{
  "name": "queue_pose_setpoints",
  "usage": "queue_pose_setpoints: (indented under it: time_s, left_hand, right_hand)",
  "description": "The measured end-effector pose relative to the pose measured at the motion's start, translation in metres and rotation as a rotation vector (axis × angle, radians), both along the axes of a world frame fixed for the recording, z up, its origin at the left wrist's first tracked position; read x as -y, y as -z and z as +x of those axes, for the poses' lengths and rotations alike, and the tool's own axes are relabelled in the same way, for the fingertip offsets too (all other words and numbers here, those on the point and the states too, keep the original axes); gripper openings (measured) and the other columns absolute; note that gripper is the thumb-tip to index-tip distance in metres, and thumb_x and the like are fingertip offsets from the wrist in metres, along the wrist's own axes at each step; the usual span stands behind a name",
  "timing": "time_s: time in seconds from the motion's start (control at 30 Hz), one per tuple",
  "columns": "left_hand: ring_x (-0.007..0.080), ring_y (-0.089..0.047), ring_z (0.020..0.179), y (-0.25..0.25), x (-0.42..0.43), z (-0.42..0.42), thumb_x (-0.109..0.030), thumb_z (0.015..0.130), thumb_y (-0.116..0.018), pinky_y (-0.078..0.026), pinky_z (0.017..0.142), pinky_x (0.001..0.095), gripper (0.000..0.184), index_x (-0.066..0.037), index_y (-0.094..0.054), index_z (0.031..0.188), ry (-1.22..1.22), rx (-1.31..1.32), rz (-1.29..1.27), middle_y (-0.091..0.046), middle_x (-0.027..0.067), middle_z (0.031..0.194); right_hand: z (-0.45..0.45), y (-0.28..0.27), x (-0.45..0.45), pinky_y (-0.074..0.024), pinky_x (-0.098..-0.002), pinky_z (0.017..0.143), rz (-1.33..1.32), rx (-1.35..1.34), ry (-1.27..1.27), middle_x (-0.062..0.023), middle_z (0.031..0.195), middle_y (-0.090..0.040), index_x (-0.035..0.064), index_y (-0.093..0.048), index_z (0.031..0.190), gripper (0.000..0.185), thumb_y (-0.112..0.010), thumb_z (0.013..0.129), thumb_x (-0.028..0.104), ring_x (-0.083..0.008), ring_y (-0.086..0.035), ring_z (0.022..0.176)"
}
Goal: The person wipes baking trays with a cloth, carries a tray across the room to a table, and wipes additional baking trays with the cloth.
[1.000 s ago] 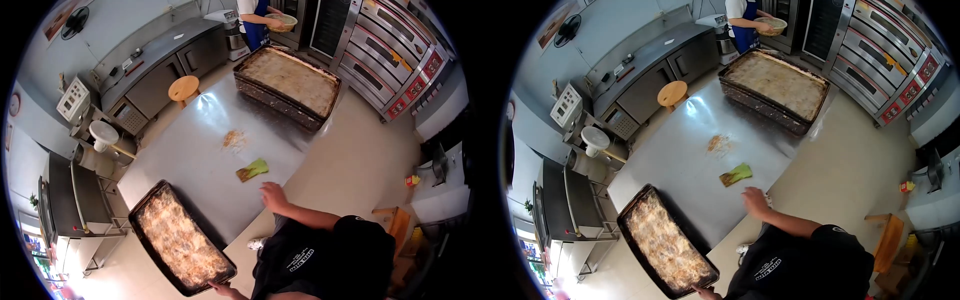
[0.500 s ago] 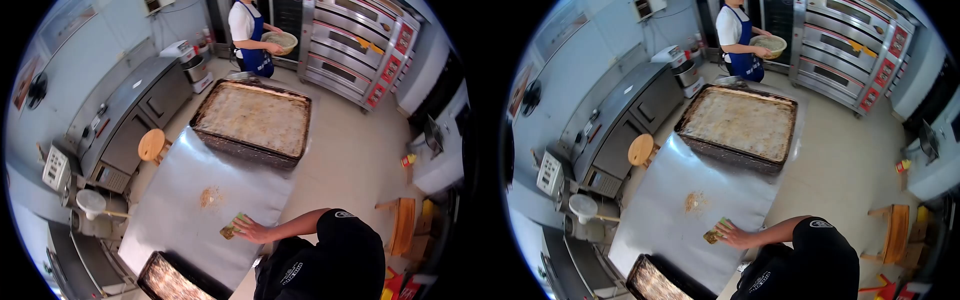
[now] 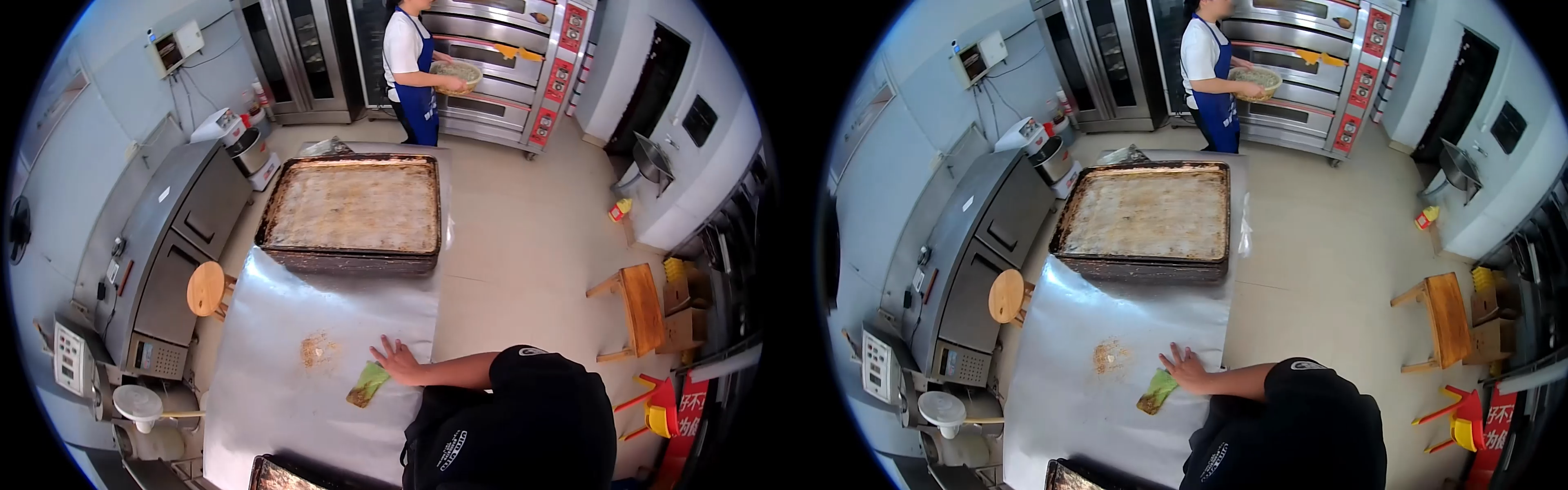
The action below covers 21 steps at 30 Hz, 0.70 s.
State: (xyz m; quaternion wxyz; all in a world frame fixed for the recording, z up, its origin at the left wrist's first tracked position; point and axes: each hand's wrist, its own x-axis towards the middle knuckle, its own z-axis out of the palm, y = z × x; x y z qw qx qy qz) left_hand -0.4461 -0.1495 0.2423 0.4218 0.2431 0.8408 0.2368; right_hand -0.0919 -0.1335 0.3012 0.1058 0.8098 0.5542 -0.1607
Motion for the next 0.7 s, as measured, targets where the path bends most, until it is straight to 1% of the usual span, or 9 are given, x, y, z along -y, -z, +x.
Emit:
queue_pose_setpoints:
  time_s: [0.07, 0.17, 0.27, 0.37, 0.47, 0.57, 0.7]
  left_hand:
    - [0.0304, -0.071, 0.087, 0.004, -0.003, 0.000, -0.063, 0.095, -0.063, -0.062, 0.073, 0.0384, 0.076, 0.008, -0.064, 0.124, 0.021, 0.002, -0.002, -0.070, 0.0213, 0.108]
    - [0.0306, -0.071, 0.088, 0.009, -0.007, 0.002, -0.063, 0.095, -0.063, -0.062, 0.074, 0.0387, 0.077, 0.008, -0.064, 0.124, 0.050, 0.002, -0.006, -0.070, 0.0215, 0.109]
    - [0.0309, -0.071, 0.089, 0.011, -0.010, 0.003, -0.063, 0.095, -0.063, -0.062, 0.074, 0.0390, 0.077, 0.008, -0.064, 0.124, 0.067, 0.002, -0.006, -0.069, 0.0216, 0.109]
    - [0.0311, -0.071, 0.090, 0.014, -0.012, 0.003, -0.064, 0.095, -0.062, -0.062, 0.075, 0.0392, 0.078, 0.008, -0.064, 0.124, 0.091, -0.001, -0.006, -0.069, 0.0217, 0.110]
    - [0.0313, -0.070, 0.091, 0.017, -0.016, 0.006, -0.064, 0.095, -0.062, -0.062, 0.076, 0.0395, 0.078, 0.008, -0.064, 0.125, 0.123, -0.006, -0.004, -0.069, 0.0219, 0.111]
    - [0.0316, -0.070, 0.092, 0.018, -0.020, 0.010, -0.064, 0.095, -0.062, -0.062, 0.076, 0.0397, 0.078, 0.008, -0.064, 0.125, 0.145, -0.010, -0.005, -0.069, 0.0220, 0.112]
    - [0.0319, -0.070, 0.094, 0.021, -0.021, 0.012, -0.065, 0.094, -0.062, -0.062, 0.077, 0.0401, 0.079, 0.008, -0.064, 0.125, 0.180, -0.021, -0.012, -0.069, 0.0222, 0.113]
  right_hand:
    - [0.001, 0.004, -0.007, -0.0497, -0.0547, 0.097, -0.042, 0.020, -0.017, -0.0339, 0.161, -0.025, 0.0143, -0.027, 0.162, 0.076, -0.058, 0.093, 0.015, -0.0589, -0.053, 0.121]
    - [-0.002, 0.026, -0.008, -0.0481, -0.0567, 0.100, -0.051, 0.063, 0.002, -0.0308, 0.164, -0.023, 0.0178, -0.026, 0.163, 0.073, -0.054, 0.096, 0.016, -0.0587, -0.057, 0.116]
    - [-0.004, 0.032, -0.009, -0.0447, -0.0590, 0.104, -0.063, 0.048, 0.044, -0.0288, 0.166, -0.021, 0.0196, -0.026, 0.163, 0.069, -0.050, 0.098, 0.016, -0.0580, -0.057, 0.117]
    - [-0.006, 0.027, -0.007, -0.0396, -0.0602, 0.108, -0.073, 0.082, 0.038, -0.0297, 0.165, -0.022, 0.0189, -0.027, 0.163, 0.068, -0.048, 0.098, 0.013, -0.0498, -0.063, 0.112]
    - [-0.005, 0.039, -0.006, -0.0365, -0.0617, 0.110, -0.052, 0.059, 0.054, -0.0301, 0.165, -0.023, 0.0181, -0.030, 0.162, 0.067, -0.048, 0.097, 0.012, -0.0404, -0.069, 0.102]
    - [-0.007, 0.054, -0.004, -0.0362, -0.0632, 0.109, -0.010, 0.144, 0.029, -0.0309, 0.165, -0.023, 0.0172, -0.031, 0.161, 0.068, -0.048, 0.096, 0.011, -0.0350, -0.071, 0.093]
    - [-0.008, 0.052, -0.001, -0.0377, -0.0640, 0.107, 0.006, 0.117, 0.052, -0.0323, 0.163, -0.025, 0.0166, -0.033, 0.161, 0.068, -0.050, 0.095, 0.011, -0.0377, -0.070, 0.094]
